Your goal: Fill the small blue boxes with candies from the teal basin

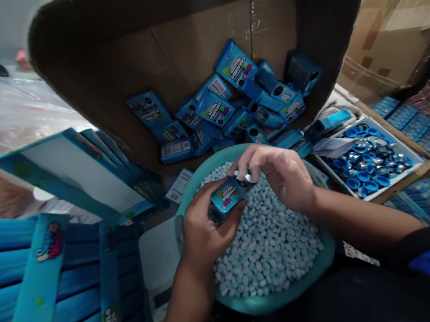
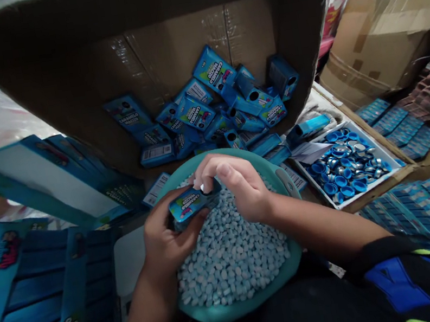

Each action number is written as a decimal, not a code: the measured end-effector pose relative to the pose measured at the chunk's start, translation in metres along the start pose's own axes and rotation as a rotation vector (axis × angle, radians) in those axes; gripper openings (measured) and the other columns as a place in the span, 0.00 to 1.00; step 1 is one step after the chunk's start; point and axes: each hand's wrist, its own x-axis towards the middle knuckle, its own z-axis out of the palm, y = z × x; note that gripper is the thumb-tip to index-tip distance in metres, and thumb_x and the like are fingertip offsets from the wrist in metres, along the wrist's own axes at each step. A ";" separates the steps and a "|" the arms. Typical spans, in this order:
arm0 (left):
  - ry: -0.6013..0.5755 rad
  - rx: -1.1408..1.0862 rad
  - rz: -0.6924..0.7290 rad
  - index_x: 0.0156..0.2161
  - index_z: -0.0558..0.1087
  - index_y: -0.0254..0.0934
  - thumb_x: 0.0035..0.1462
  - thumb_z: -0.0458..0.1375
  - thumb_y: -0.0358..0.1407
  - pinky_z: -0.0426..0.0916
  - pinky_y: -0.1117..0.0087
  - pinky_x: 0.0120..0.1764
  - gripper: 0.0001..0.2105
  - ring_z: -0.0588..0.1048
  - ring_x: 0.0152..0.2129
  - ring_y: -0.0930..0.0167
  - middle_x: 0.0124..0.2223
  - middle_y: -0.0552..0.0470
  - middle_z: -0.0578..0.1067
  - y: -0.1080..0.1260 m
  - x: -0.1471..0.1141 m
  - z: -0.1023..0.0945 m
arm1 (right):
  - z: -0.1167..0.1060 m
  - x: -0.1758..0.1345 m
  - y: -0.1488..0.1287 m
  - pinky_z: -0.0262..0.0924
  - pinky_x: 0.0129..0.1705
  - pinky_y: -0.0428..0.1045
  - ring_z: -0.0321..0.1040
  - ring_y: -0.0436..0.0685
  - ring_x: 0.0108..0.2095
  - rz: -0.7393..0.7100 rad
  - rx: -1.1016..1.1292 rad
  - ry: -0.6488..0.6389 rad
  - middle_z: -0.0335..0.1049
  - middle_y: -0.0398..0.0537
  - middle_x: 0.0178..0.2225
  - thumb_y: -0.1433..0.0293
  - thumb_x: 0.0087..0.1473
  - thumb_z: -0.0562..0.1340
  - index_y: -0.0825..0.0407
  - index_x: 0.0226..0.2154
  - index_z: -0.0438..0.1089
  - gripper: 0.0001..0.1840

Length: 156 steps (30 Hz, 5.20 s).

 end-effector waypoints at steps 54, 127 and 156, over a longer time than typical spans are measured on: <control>0.303 -0.338 -0.419 0.55 0.75 0.45 0.53 0.70 0.54 0.81 0.60 0.46 0.28 0.82 0.46 0.60 0.52 0.46 0.80 -0.022 -0.007 -0.003 | 0.007 -0.017 0.022 0.64 0.63 0.68 0.66 0.77 0.63 0.458 -1.073 -0.968 0.67 0.67 0.65 0.48 0.61 0.66 0.56 0.63 0.68 0.38; 0.230 0.493 -0.116 0.42 0.82 0.36 0.64 0.64 0.31 0.76 0.66 0.41 0.04 0.79 0.35 0.68 0.37 0.49 0.81 0.056 -0.142 -0.003 | -0.021 -0.010 0.023 0.69 0.43 0.52 0.77 0.60 0.41 0.367 -1.022 -0.612 0.82 0.49 0.42 0.66 0.58 0.66 0.49 0.34 0.80 0.06; 0.773 0.791 -0.239 0.40 0.79 0.37 0.63 0.65 0.40 0.75 0.70 0.32 0.07 0.79 0.28 0.70 0.33 0.49 0.79 -0.020 -0.243 -0.022 | 0.171 0.077 0.062 0.63 0.47 0.52 0.74 0.62 0.45 -0.367 -1.074 -1.561 0.81 0.58 0.44 0.75 0.60 0.63 0.57 0.43 0.80 0.11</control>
